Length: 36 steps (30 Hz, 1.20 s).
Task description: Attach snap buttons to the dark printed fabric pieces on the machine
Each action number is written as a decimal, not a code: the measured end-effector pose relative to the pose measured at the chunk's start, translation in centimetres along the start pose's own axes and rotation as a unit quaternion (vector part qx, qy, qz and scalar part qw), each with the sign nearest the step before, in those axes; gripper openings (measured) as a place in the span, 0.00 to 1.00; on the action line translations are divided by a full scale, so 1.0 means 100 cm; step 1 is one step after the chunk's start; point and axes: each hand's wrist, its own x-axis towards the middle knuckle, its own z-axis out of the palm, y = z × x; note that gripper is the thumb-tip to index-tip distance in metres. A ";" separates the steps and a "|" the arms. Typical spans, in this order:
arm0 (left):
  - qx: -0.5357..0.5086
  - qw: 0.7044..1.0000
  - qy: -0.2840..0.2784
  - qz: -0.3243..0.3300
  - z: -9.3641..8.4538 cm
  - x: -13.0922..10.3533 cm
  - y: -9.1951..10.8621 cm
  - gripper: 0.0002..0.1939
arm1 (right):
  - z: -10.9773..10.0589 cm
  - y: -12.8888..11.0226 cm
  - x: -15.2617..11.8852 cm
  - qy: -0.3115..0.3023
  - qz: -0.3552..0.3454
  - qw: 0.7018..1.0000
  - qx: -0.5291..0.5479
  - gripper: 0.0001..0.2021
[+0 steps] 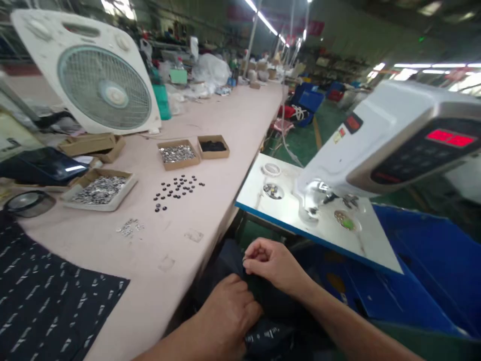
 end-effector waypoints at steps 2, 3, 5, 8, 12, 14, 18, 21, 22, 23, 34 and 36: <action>0.011 0.999 0.033 0.038 -0.007 -0.005 0.012 0.08 | -0.002 0.017 -0.040 0.040 0.007 0.999 0.006 0.07; 0.015 0.997 0.046 0.054 -0.010 -0.006 0.017 0.09 | -0.002 0.023 -0.057 0.058 0.011 0.998 0.008 0.07; 0.026 0.994 0.065 0.085 -0.012 -0.007 0.027 0.11 | 0.000 0.033 -0.086 0.087 0.021 0.996 0.021 0.07; 0.036 0.991 0.076 0.107 -0.009 -0.007 0.038 0.13 | 0.005 0.044 -0.117 0.104 0.030 0.992 0.060 0.08; 0.033 0.991 0.075 0.110 -0.005 -0.011 0.054 0.14 | 0.010 0.053 -0.141 0.116 0.012 0.990 0.083 0.08; 0.034 0.990 0.078 0.109 -0.007 -0.013 0.061 0.14 | 0.012 0.055 -0.148 0.113 0.001 0.990 0.083 0.07; 0.043 0.990 0.086 0.103 -0.015 -0.014 0.070 0.13 | 0.013 0.058 -0.156 0.101 -0.008 0.992 0.079 0.06; 0.056 0.990 0.086 0.092 -0.017 -0.016 0.073 0.11 | 0.014 0.061 -0.159 0.095 -0.014 0.992 0.084 0.06; 0.056 0.991 0.084 0.091 -0.018 -0.017 0.073 0.11 | 0.015 0.062 -0.160 0.096 -0.019 0.992 0.084 0.07; 0.056 0.991 0.083 0.091 -0.018 -0.018 0.074 0.11 | 0.016 0.063 -0.160 0.098 -0.025 0.991 0.083 0.07; 0.054 0.991 0.073 0.097 -0.023 -0.018 0.075 0.12 | 0.019 0.059 -0.161 0.097 -0.063 0.993 0.015 0.12; 0.055 0.991 0.077 0.095 -0.024 -0.016 0.076 0.12 | 0.019 0.059 -0.161 0.090 -0.072 0.993 -0.006 0.12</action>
